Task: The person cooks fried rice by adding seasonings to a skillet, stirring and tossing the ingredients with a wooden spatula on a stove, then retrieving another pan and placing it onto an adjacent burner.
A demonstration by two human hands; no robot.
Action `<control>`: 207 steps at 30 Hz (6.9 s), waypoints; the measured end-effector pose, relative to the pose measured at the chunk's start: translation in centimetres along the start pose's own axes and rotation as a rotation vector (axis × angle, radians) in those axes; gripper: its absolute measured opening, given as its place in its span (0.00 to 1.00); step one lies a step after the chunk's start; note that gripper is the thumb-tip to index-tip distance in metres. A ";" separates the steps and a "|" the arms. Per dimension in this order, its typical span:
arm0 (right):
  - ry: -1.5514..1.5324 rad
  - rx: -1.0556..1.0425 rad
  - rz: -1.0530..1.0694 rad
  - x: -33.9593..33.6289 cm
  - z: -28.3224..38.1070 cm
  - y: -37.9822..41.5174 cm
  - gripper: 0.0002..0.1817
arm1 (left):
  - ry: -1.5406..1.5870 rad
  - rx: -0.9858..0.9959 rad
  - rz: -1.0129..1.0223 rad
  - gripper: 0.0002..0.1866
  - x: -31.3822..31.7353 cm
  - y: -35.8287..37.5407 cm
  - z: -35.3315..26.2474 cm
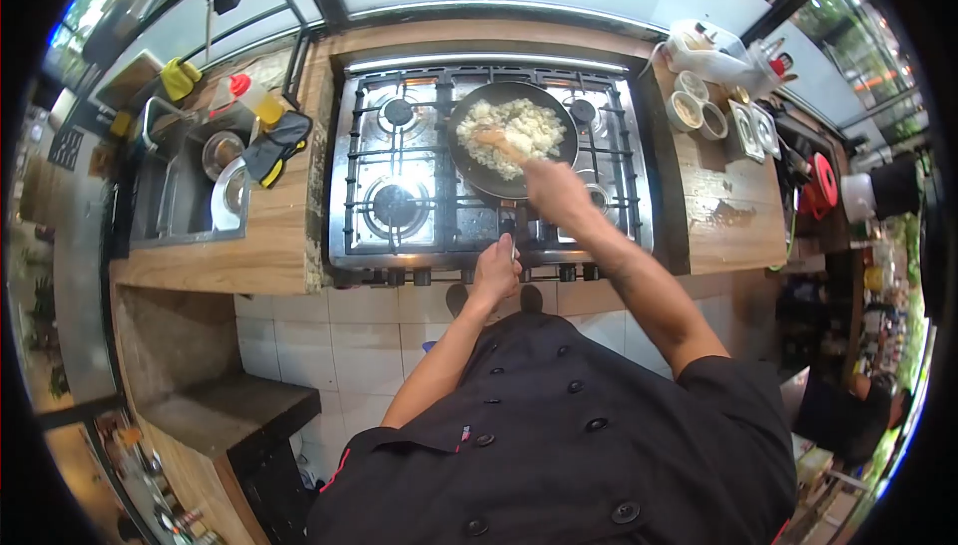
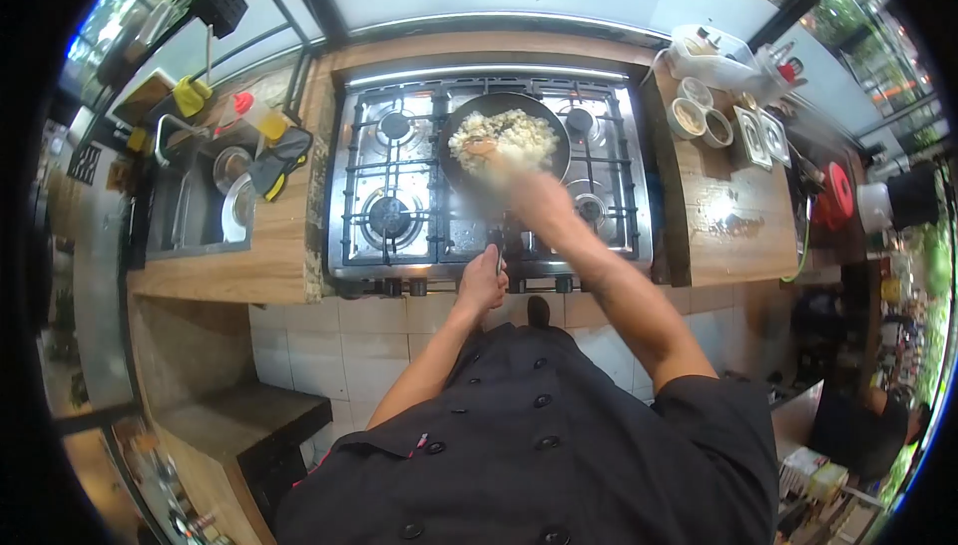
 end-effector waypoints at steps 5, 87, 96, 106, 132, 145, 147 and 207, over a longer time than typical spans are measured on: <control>-0.017 0.014 0.012 0.4 1.0 0.7 0.13 | -0.067 -0.027 0.063 0.24 -3.4 1.3 -1.5; -0.115 0.067 0.045 -5.3 -0.2 2.6 0.14 | -0.045 -0.021 0.056 0.22 -2.0 2.2 -1.6; -0.002 -0.090 0.016 -2.1 -0.1 -1.0 0.15 | 0.012 -0.015 0.066 0.22 -2.4 1.4 -0.8; -0.067 -0.110 0.004 -2.5 -0.1 1.6 0.16 | -0.006 -0.030 0.048 0.21 -2.4 1.3 -0.7; -0.098 0.200 0.133 -10.7 1.4 9.4 0.14 | 0.025 -0.091 0.078 0.22 -2.7 1.6 -1.2; 0.010 0.073 0.090 -7.2 0.1 8.6 0.13 | 0.024 -0.097 0.060 0.22 -2.4 1.5 -0.8; -0.003 0.110 0.080 -7.0 0.4 8.2 0.14 | 0.012 -0.096 0.057 0.22 -2.0 1.9 -1.1; -0.407 0.104 -0.145 -12.7 3.9 8.6 0.21 | -0.077 -0.129 0.138 0.21 -3.2 10.1 -10.0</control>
Point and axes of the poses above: each hand's wrist, its own y-axis away from the middle knuckle, its own x-axis out of the palm, z = x × y, the point moved 3 cm from there along -y, towards the middle knuckle, and after that the axes turned 12 degrees about z, right-handed, at the moved point
